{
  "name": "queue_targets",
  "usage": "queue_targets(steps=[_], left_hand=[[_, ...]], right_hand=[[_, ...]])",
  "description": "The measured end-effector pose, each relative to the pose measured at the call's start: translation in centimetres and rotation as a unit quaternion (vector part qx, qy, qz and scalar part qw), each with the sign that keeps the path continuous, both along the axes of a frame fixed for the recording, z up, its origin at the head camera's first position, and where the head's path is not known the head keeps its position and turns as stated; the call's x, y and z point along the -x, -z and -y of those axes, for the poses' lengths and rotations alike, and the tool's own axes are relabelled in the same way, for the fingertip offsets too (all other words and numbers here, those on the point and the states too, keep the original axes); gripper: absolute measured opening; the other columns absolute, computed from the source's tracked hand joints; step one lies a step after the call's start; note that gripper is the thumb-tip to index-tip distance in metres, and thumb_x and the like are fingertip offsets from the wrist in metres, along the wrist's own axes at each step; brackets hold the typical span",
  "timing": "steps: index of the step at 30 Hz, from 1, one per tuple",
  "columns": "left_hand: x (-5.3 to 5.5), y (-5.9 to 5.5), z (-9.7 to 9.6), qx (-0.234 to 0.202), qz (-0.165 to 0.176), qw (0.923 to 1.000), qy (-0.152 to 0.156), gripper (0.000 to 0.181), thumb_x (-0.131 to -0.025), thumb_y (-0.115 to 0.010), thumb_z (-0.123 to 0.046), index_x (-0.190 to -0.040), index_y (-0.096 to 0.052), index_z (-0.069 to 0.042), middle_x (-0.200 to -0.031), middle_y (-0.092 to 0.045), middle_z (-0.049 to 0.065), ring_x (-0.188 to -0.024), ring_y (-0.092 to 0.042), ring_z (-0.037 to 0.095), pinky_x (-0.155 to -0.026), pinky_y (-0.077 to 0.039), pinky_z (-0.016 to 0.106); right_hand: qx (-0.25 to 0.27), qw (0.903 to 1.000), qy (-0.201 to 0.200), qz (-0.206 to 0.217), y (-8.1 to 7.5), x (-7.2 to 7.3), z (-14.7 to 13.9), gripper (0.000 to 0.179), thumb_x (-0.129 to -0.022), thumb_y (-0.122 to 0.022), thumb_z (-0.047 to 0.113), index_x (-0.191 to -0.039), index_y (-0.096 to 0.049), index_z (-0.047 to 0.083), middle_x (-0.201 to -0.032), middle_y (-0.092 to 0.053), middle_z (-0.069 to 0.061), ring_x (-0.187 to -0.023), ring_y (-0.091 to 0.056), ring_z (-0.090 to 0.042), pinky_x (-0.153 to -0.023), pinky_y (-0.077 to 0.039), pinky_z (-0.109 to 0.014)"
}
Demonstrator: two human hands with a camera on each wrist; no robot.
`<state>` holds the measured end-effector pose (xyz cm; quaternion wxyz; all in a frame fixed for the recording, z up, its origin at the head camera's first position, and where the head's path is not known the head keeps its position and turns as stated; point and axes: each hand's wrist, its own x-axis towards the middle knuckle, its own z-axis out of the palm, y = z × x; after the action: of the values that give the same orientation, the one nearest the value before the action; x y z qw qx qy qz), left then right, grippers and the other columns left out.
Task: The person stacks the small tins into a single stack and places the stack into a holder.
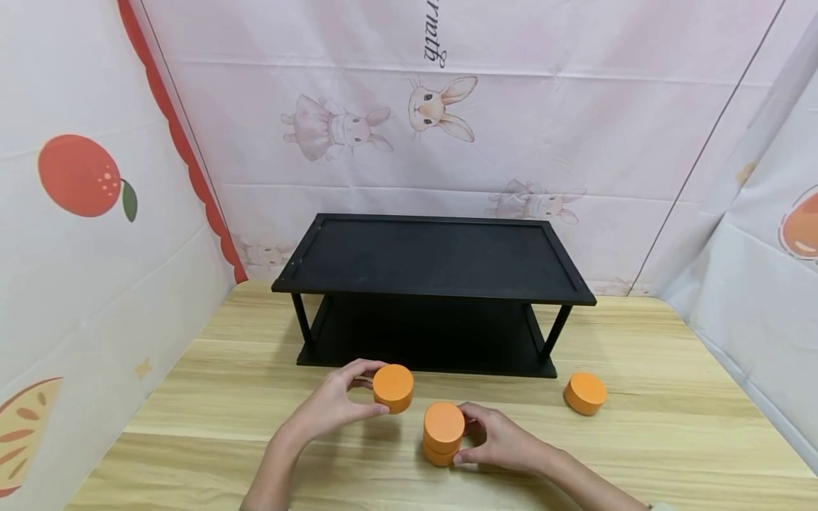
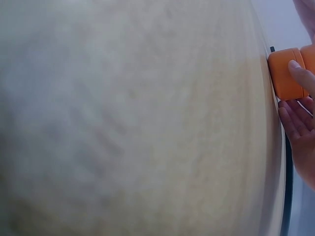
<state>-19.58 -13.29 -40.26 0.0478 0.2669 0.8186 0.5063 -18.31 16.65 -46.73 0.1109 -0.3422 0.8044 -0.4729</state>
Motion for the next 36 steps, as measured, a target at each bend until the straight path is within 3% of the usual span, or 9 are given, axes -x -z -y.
queue_targets(steps=[5, 11, 18, 27, 36], left_hand=[[-0.2, -0.5, -0.3, 0.011, -0.009, 0.9999, 0.002, 0.055, -0.075, -0.078, -0.017, -0.123, -0.054, -0.009, -0.117, -0.054, 0.004, -0.101, -0.055, 0.019, -0.091, -0.044, 0.038], [0.0, 0.0, -0.3, 0.004, -0.015, 0.9998, 0.012, 0.056, -0.074, -0.077, -0.029, -0.123, -0.054, -0.013, -0.119, -0.054, 0.001, -0.101, -0.055, 0.017, -0.092, -0.043, 0.039], [-0.1, 0.0, -0.7, 0.002, -0.006, 0.9999, 0.011, 0.055, -0.074, -0.078, -0.024, -0.123, -0.054, -0.013, -0.119, -0.054, 0.002, -0.102, -0.054, 0.017, -0.093, -0.042, 0.042], [-1.5, -2.3, -1.7, -0.002, -0.009, 0.9999, 0.015, 0.051, -0.075, -0.076, -0.009, -0.121, -0.054, -0.002, -0.117, -0.054, 0.010, -0.102, -0.054, 0.028, -0.092, -0.042, 0.045], [-0.1, 0.0, -1.7, -0.005, -0.011, 0.9998, 0.017, 0.055, -0.073, -0.079, -0.017, -0.123, -0.054, -0.012, -0.118, -0.054, 0.001, -0.101, -0.055, 0.015, -0.091, -0.044, 0.032]], right_hand=[[0.006, 1.0000, -0.004, -0.001, -0.1, 0.0, 0.0, 0.049, -0.076, -0.076, 0.030, -0.115, -0.054, 0.013, -0.109, -0.058, 0.004, -0.100, -0.056, -0.012, -0.086, -0.047, -0.028], [0.007, 1.0000, -0.002, -0.003, 0.0, 0.0, 0.0, 0.049, -0.075, -0.076, 0.031, -0.115, -0.054, 0.013, -0.109, -0.058, 0.004, -0.100, -0.056, -0.012, -0.087, -0.047, -0.028], [0.000, 1.0000, 0.000, -0.001, 0.0, 0.1, 0.0, 0.050, -0.076, -0.075, 0.033, -0.116, -0.054, 0.012, -0.109, -0.058, 0.004, -0.100, -0.056, -0.012, -0.086, -0.047, -0.028], [0.004, 1.0000, -0.002, 0.001, 0.0, 0.1, 0.0, 0.048, -0.076, -0.075, 0.032, -0.115, -0.054, 0.012, -0.109, -0.058, 0.004, -0.100, -0.056, -0.012, -0.086, -0.047, -0.028], [0.006, 1.0000, -0.003, -0.006, 0.1, 0.0, 0.0, 0.048, -0.076, -0.076, 0.030, -0.115, -0.054, 0.011, -0.109, -0.058, 0.003, -0.100, -0.057, -0.012, -0.086, -0.047, -0.029]])
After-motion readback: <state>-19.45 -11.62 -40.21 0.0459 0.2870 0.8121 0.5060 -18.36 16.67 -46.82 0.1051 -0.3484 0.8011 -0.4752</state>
